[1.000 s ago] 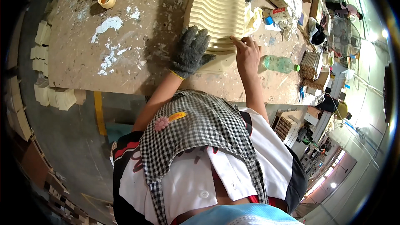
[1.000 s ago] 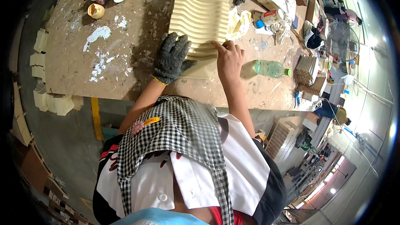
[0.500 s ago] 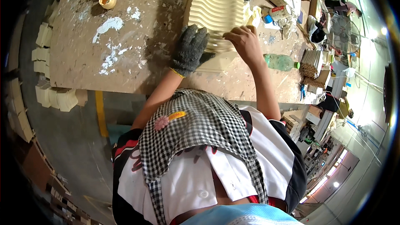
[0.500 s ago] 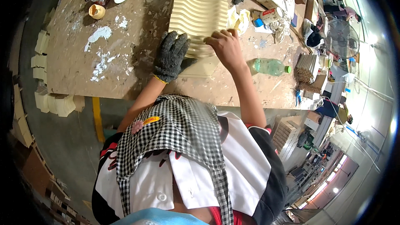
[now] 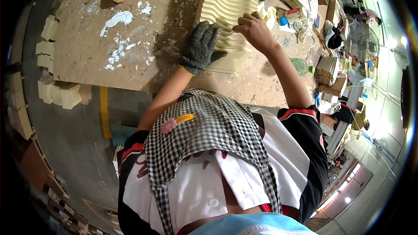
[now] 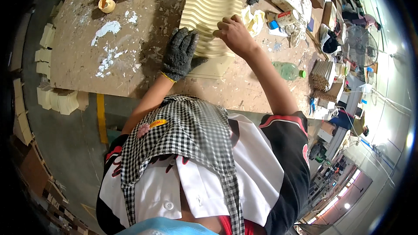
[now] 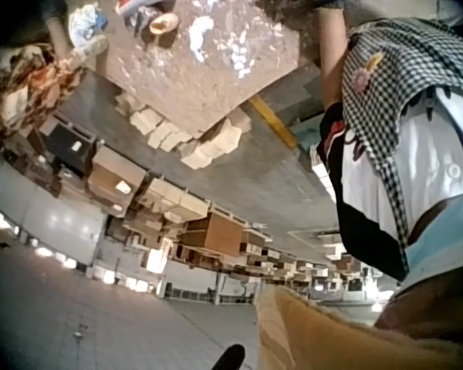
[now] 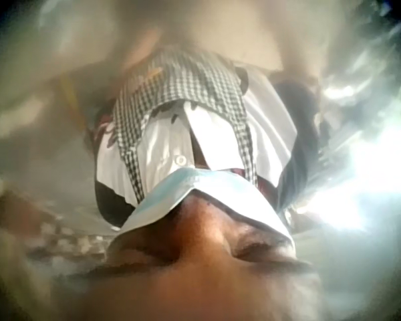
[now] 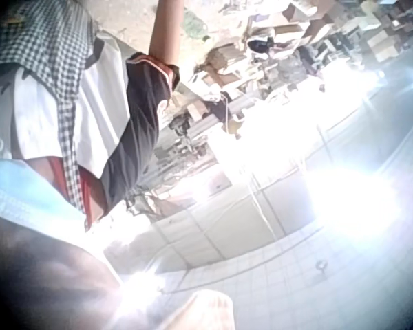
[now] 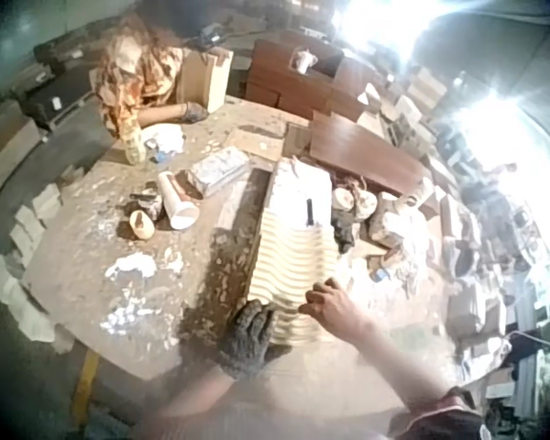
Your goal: The person wipes wood components with a cloth, applies a finish using a small brush, and sands the surface of a curved panel with a sanding block.
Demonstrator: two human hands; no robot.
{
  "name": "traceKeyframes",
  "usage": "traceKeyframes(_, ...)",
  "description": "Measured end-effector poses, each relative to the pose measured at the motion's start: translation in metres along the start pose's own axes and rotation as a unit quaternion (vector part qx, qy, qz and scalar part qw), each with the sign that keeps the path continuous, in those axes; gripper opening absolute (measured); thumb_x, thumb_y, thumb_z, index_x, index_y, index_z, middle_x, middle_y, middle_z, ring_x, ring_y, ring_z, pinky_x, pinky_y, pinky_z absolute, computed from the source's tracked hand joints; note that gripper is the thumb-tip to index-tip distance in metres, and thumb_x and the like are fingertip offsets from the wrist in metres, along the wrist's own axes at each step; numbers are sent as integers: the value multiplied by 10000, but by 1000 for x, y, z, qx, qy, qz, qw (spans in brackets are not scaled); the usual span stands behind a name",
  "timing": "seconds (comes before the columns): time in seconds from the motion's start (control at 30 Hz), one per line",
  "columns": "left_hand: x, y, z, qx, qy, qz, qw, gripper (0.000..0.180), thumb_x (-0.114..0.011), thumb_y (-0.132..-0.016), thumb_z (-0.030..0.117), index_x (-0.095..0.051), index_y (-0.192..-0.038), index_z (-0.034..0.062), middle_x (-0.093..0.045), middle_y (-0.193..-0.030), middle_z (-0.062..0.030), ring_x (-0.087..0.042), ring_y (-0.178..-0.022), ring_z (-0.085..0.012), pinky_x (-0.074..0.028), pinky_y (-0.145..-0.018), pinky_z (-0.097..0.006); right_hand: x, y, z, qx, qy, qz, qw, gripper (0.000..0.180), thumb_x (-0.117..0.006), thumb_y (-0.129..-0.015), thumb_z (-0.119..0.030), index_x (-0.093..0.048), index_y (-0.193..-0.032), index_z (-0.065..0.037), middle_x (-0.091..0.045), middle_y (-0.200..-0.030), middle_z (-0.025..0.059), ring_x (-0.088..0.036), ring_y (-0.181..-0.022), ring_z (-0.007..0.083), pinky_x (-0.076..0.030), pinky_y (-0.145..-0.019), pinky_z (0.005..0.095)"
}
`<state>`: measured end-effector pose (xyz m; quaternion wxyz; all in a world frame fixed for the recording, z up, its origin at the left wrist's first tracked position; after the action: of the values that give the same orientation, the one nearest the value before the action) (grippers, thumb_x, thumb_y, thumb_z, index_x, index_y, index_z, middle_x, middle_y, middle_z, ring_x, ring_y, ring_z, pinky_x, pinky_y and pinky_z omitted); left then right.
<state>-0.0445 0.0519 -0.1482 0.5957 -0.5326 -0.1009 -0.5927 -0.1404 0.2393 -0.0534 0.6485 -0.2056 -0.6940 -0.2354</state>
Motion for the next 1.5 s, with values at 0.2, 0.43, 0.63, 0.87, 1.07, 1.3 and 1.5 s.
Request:
traceKeyframes(0.2, 1, 1, -1, -6, 0, -1, 1000, 842, -625, -859, 598, -459, -1402, -24, -500, -1386, -206, -427, -1316, -378, -272, -1157, -548, -3, -6, -1, 9, 34, -33, 999, 161, -561, -932, -199, -711, -880, -169, -611, -871, -7, -580, -979, 159, -400, -967, 339)
traceKeyframes(0.43, -2, 2, -3, -5, 14, 11, 1000, 833, -635, -855, 591, -470, -1391, -25, -510, -1375, -206, -431, -1316, -380, -285, -1151, -548, 9, 1, 12, 10, 61, -60, 996, 135, -626, -856, -98, -714, -772, -155, -606, -773, 15, -617, -914, 174, -425, -922, 335)
traceKeyframes(0.63, -4, 4, -4, -3, 15, 18, 1000, 824, -641, -859, 574, -460, -1403, -18, -508, -1384, -197, -435, -1313, -384, -288, -1152, -539, 13, -4, 7, 48, 75, -48, 995, 110, -641, -870, -107, -731, -825, -152, -618, -789, 1, -604, -880, 145, -414, -919, 316)
traceKeyframes(0.87, -4, 3, -4, 2, 28, 17, 999, 816, -646, -862, 563, -450, -1412, -7, -508, -1383, -197, -426, -1318, -385, -290, -1150, -536, 36, 44, 28, -187, 16, -25, 982, 162, -610, -955, -186, -740, -1018, -113, -739, -910, 57, -688, -802, 215, -458, -890, 387)
traceKeyframes(1.07, -5, 3, -6, -14, 21, 19, 999, 816, -661, -850, 569, -454, -1410, 13, -508, -1383, -191, -424, -1316, -386, -294, -1140, -548, -3, 66, -10, -422, -162, 29, 891, 310, -649, -925, -256, -690, -1220, -172, -702, -890, 191, -661, -756, 364, -525, -679, 425)
traceKeyframes(1.3, -4, 2, -7, -18, 15, 13, 1000, 814, -672, -842, 567, -460, -1408, 21, -510, -1382, -187, -430, -1304, -389, -303, -1129, -556, -6, 61, -25, -416, -128, 95, 895, 251, -622, -933, -223, -727, -1149, -151, -697, -948, 181, -660, -808, 374, -518, -692, 440)
traceKeyframes(1.5, -4, 0, -6, -11, -1, 8, 1000, 724, -606, -876, 555, -521, -1368, 31, -544, -1347, -147, -452, -1275, -348, -312, -1135, -535, -6, 52, -38, -431, -125, 81, 890, 246, -618, -941, -226, -729, -1149, -156, -692, -904, 164, -664, -771, 366, -515, -661, 442)
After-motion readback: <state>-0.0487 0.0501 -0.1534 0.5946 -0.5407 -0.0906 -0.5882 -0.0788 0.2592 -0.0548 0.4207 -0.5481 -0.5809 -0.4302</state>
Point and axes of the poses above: each hand's wrist, its own y-axis away from the middle knuckle, its own x-axis out of the back of the hand, z = x × y, the point moved 2 cm from there along -y, towards the middle knuckle
